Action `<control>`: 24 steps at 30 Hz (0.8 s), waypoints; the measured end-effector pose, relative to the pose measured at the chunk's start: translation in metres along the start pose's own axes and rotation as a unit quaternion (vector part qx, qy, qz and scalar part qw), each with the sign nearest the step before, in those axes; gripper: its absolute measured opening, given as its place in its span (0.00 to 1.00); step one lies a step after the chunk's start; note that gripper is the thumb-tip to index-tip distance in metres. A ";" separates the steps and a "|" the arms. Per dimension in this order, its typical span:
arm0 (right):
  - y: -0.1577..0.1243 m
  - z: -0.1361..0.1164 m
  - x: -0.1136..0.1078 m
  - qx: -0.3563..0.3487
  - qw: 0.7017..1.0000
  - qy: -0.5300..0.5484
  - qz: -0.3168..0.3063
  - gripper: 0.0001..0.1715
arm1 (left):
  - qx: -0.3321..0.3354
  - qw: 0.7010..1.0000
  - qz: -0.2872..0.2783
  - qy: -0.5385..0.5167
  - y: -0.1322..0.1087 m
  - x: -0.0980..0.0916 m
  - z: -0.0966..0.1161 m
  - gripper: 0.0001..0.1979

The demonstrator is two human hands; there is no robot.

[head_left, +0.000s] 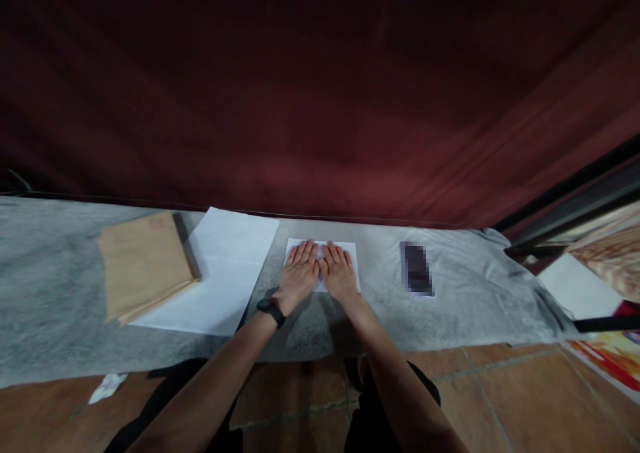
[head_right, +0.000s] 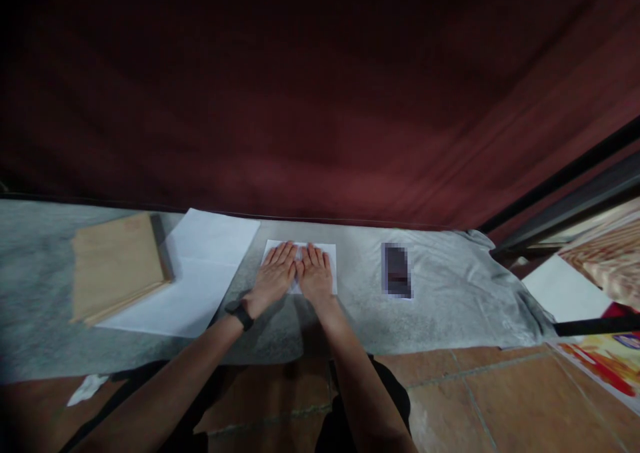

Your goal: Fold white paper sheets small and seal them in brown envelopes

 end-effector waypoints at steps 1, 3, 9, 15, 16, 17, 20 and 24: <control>-0.002 0.003 0.000 0.005 1.000 -0.006 0.009 0.30 | -0.008 1.000 0.005 0.000 -0.001 0.000 -0.004 0.29; -0.006 0.013 -0.002 0.027 0.999 -0.013 0.032 0.31 | -0.027 0.999 0.016 0.000 -0.004 -0.002 -0.011 0.29; -0.019 0.054 -0.029 0.129 0.989 0.006 0.073 0.29 | -0.070 0.997 0.024 0.012 -0.010 -0.005 -0.022 0.30; -0.027 0.081 -0.040 0.210 0.974 0.069 0.037 0.19 | -0.078 0.996 0.027 0.020 -0.011 -0.006 -0.020 0.30; -0.026 0.083 -0.039 0.216 0.971 0.099 0.030 0.17 | -0.080 0.996 0.029 0.017 -0.011 -0.007 -0.020 0.30; -0.025 0.084 -0.038 0.220 0.965 0.142 0.024 0.15 | -0.083 0.996 0.031 0.012 -0.011 -0.008 -0.020 0.29; -0.018 0.088 -0.037 0.238 0.908 0.344 0.018 0.10 | -0.088 0.995 0.035 -0.012 -0.011 -0.014 -0.014 0.29; -0.010 0.080 -0.053 0.211 0.796 0.564 0.054 0.13 | 0.017 0.996 0.011 -0.084 -0.019 -0.023 0.025 0.36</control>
Point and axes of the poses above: each hand's wrist, its own y-axis towards the middle knuckle, its own x-axis out of the palm, z = x × y, the point moved 6 cm from there along y, towards the middle knuckle, and after that the axes turned 4 degrees about -z, right-handed, at the moved point
